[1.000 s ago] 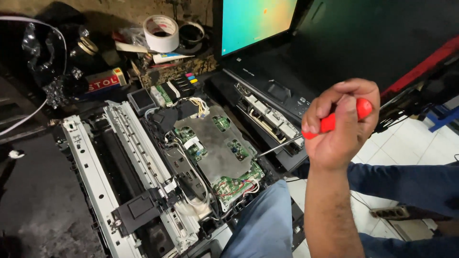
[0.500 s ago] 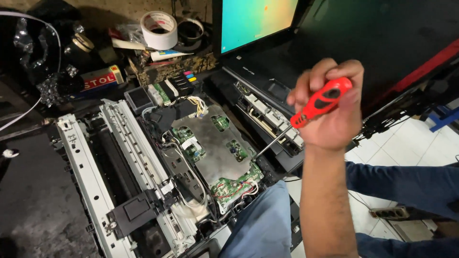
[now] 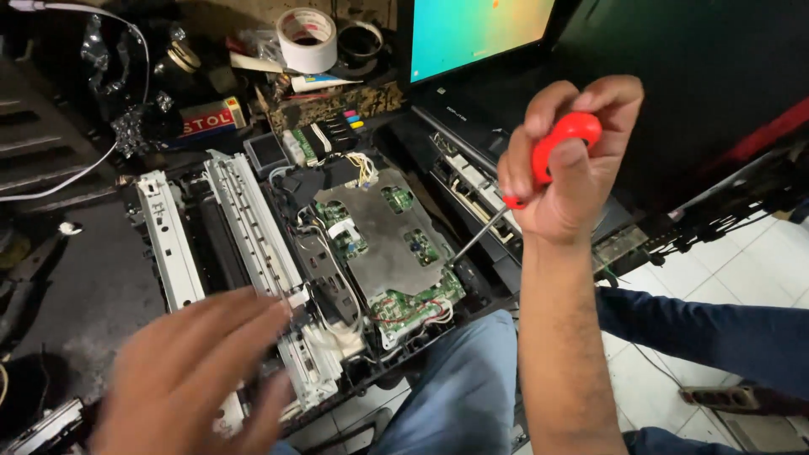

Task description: Disassembling a printer by removing internal screws from the chassis and circuit board using a screwdriver.

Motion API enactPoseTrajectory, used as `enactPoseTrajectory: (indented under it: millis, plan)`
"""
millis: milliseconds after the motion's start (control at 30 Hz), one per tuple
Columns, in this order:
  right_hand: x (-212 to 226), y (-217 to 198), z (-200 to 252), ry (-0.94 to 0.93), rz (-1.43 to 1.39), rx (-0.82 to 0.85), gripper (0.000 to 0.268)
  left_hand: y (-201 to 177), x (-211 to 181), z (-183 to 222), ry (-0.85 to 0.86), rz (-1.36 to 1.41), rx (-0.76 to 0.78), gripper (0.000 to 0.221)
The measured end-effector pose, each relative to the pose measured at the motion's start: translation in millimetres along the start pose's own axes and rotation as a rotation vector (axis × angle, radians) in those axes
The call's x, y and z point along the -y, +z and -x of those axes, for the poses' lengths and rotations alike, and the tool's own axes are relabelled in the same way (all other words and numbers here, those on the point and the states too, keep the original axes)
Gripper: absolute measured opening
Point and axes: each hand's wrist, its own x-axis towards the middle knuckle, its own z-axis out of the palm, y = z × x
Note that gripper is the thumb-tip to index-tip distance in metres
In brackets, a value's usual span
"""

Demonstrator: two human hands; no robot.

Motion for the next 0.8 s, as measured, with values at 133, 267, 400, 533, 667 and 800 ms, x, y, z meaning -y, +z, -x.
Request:
enactPoseTrajectory:
  millis: [133, 267, 400, 533, 667, 800]
  plan:
    - [11, 2, 0, 0.105, 0.124, -0.138, 0.028, 69, -42, -94, 0.348, 0.215, 0.261, 0.056]
    - [14, 8, 2, 0.197, -0.009, -0.287, 0.042, 144, -67, -164, 0.473, 0.047, 0.644, 0.058]
    - [0, 0, 12, 0.072, -0.049, -0.265, 0.034, 181, -82, -182, 0.549, -0.164, 0.796, 0.036]
    - [-8, -7, 13, -0.060, 0.033, -0.235, 0.041, 177, -92, -175, 0.575, -0.242, 0.691, 0.017]
    - [5, 9, 15, 0.066, 0.167, -0.465, 0.045, 192, -86, -171, 0.560, -0.173, 0.664, 0.026]
    - [6, 3, 23, -0.043, 0.198, -0.490, 0.049, 151, -91, -179, 0.523, -0.140, 0.794, 0.026]
